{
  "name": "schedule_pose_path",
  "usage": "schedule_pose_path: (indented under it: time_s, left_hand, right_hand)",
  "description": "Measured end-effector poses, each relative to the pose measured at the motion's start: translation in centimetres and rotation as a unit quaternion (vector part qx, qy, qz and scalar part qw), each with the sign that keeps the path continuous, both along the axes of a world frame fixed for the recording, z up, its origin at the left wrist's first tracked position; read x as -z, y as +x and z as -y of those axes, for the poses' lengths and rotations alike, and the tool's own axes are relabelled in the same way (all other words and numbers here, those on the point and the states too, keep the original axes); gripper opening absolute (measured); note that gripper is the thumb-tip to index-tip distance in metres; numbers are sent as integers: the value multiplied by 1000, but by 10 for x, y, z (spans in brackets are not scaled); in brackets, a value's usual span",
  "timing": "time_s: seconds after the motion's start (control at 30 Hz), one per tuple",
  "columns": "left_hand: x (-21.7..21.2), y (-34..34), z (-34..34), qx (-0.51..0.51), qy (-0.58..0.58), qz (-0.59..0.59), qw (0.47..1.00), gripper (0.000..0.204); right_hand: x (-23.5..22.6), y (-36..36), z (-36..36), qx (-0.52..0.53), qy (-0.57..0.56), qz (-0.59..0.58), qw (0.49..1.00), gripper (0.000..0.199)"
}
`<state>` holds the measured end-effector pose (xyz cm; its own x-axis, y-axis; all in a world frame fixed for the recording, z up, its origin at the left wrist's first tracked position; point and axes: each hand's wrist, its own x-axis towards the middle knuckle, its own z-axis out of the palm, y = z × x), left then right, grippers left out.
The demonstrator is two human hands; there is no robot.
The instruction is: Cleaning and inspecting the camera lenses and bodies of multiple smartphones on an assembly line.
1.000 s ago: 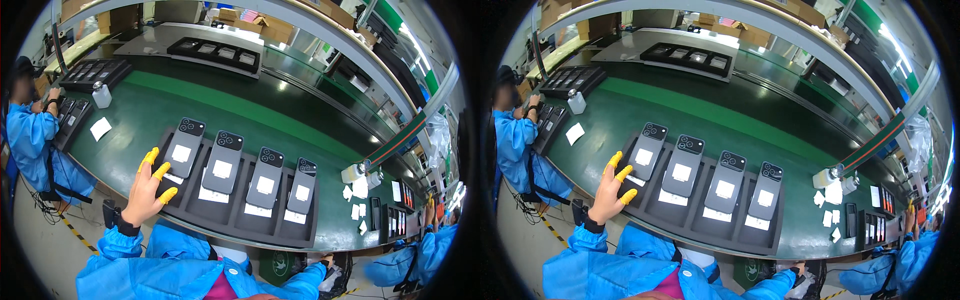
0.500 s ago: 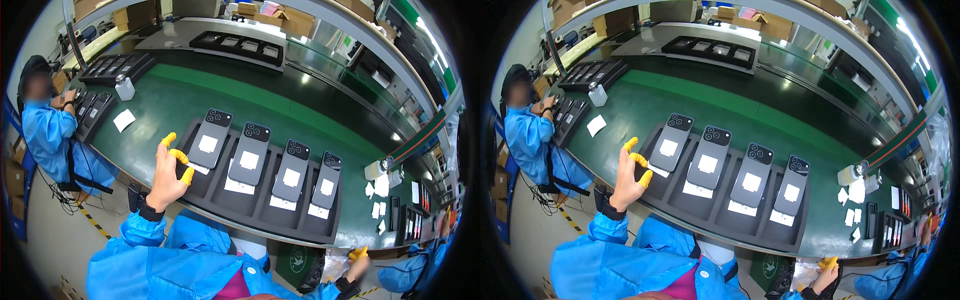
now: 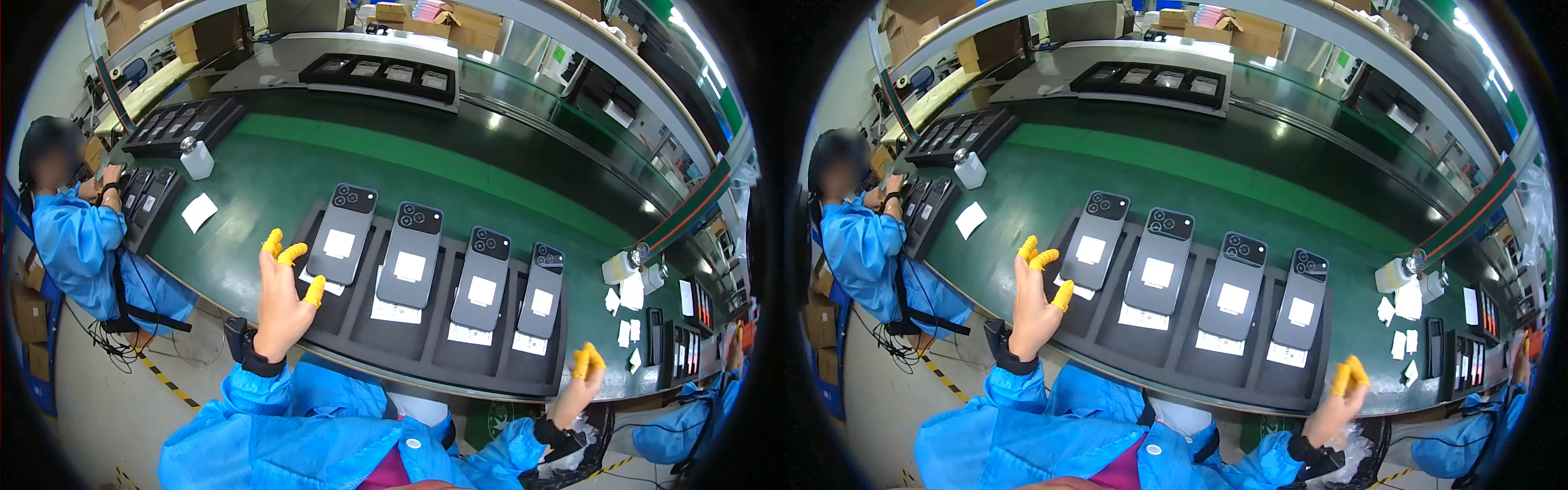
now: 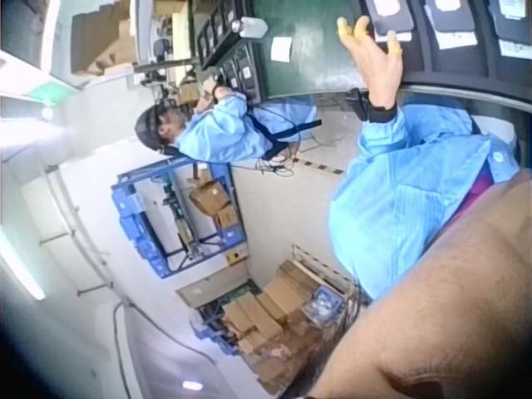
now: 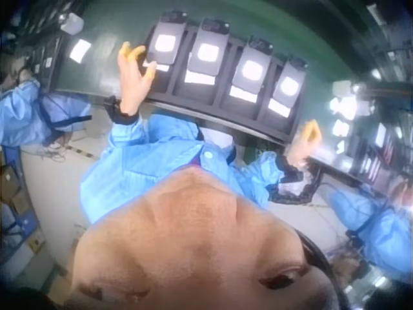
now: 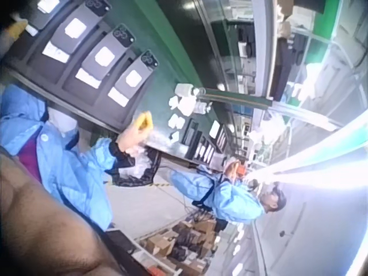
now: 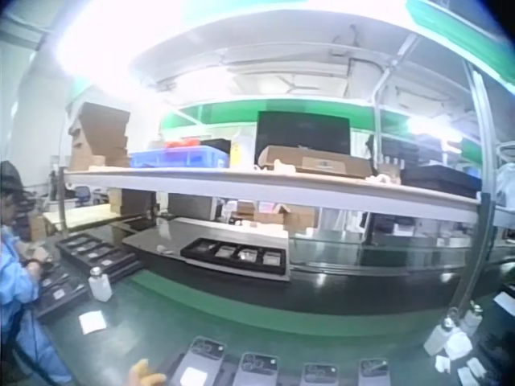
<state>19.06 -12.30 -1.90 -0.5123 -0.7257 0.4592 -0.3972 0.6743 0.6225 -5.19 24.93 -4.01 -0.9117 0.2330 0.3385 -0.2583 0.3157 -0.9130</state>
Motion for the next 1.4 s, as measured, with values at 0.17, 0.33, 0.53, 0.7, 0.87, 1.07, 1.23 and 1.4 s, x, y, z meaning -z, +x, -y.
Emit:
schedule_pose_path:
  time_s: [0.17, 0.33, 0.53, 0.7, 0.87, 1.07, 1.23, 1.4]
  left_hand:
    - [-6, -3, -1, -8, 31, 0, 999, 50]
    - [-3, 2, 4, -16, 21, 3, 1000, 49]
    - [-9, 1, 5, -12, 48, -16, 999, 48]
    - [-12, 11, 3, 13, 99, -38, 994, 54]
    - [-6, 8, 4, -13, 55, -44, 997, 41]
    - [-4, -1, 7, -44, -5, -38, 998, 36]
    - [1, 1, 7, -70, -9, -44, 997, 42]
    - [6, 3, 7, -78, -16, -73, 994, 43]
  right_hand:
    - [8, -3, 7, -91, -95, 85, 988, 16]
    - [4, 5, 6, -139, -187, 85, 969, 12]
    - [4, 14, 6, -163, -182, 79, 966, 15]
    - [-1, 20, 6, -177, -191, 82, 962, 15]
    - [0, 18, 9, -163, -110, 50, 979, 15]
    - [2, 14, 9, -128, -102, 56, 985, 19]
    - [1, 14, 6, -108, -113, 74, 985, 26]
    - [-20, 5, 4, -83, -86, -8, 993, 28]
